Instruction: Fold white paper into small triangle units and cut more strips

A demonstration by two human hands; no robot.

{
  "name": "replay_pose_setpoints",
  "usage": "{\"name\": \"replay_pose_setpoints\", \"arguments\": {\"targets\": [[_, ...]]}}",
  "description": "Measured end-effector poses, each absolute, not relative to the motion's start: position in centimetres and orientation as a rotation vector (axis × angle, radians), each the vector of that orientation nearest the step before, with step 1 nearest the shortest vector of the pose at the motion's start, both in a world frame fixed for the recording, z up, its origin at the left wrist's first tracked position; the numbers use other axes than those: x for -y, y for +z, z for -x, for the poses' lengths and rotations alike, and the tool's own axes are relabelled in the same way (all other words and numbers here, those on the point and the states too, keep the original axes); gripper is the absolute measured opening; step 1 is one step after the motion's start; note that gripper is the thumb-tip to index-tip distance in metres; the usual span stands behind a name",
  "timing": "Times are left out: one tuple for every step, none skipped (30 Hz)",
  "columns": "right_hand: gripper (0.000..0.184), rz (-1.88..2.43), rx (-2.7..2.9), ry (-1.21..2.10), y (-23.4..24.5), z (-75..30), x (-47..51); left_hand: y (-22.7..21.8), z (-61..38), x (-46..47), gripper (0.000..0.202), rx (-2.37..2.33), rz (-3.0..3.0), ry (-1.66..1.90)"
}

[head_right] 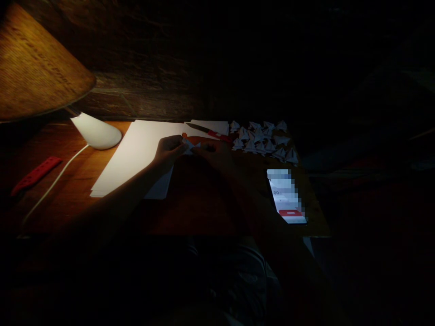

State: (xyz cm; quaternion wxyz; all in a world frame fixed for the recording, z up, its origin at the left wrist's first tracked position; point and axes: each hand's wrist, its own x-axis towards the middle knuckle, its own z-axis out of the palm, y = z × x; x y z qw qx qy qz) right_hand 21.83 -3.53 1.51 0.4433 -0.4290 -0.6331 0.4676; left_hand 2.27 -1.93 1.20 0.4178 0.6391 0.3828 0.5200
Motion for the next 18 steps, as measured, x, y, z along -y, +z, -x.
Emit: {"name": "replay_pose_setpoints", "arguments": {"targets": [[0.044,1.06,1.571,1.168,1.5,-21.8,3.5,1.2,-2.3,1.9,0.049,-0.949,-1.595,1.314],[0.044,1.06,1.563,1.172,1.5,-21.8,3.5,1.1,-2.3,1.8,0.048,-0.942,-1.587,1.318],[0.044,1.061,1.55,1.173,1.5,-21.8,3.5,1.0,-2.3,1.8,0.047,-0.938,-1.581,1.315],[0.043,1.064,1.536,1.172,1.4,-21.7,3.5,0.8,-2.2,1.7,0.046,-0.936,-1.574,1.313],[0.043,1.064,1.52,1.169,1.4,-21.7,3.5,0.7,-2.2,1.6,0.044,-0.935,-1.568,1.311],[0.043,1.063,1.508,1.167,1.4,-21.6,3.5,0.5,-2.2,1.6,0.043,-0.933,-1.561,1.31],[0.044,1.059,1.501,1.167,1.3,-21.6,3.5,0.2,-2.1,1.4,0.042,-0.926,-1.553,1.311],[0.044,1.053,1.496,1.167,1.3,-21.6,3.4,0.0,-2.1,1.3,0.042,-0.915,-1.548,1.313],[0.044,1.046,1.491,1.166,1.2,-21.6,3.3,-0.2,-2.0,1.2,0.042,-0.902,-1.542,1.313],[0.044,1.037,1.487,1.161,1.1,-21.6,3.3,-0.3,-2.0,1.2,0.042,-0.893,-1.536,1.312],[0.043,1.026,1.484,1.155,1.0,-21.5,3.2,-0.4,-2.0,1.1,0.042,-0.889,-1.53,1.307],[0.041,1.016,1.482,1.151,1.0,-21.5,3.1,-0.5,-2.0,1.1,0.042,-0.89,-1.522,1.303],[0.038,1.009,1.481,1.146,0.9,-21.5,3.1,-0.4,-2.0,1.1,0.041,-0.897,-1.513,1.298],[0.035,1.007,1.484,1.139,0.9,-21.5,3.0,-0.3,-2.1,1.2,0.041,-0.904,-1.506,1.292],[0.033,1.01,1.491,1.128,0.9,-21.4,3.0,-0.2,-2.1,1.3,0.04,-0.91,-1.502,1.286],[0.031,1.017,1.499,1.114,1.0,-21.4,3.1,0.0,-2.1,1.4,0.04,-0.912,-1.505,1.281],[0.03,1.027,1.508,1.095,1.0,-21.4,3.1,0.2,-2.1,1.5,0.04,-0.909,-1.513,1.275],[0.03,1.038,1.521,1.072,1.0,-21.5,3.1,0.4,-2.1,1.7,0.041,-0.902,-1.522,1.269]]}}
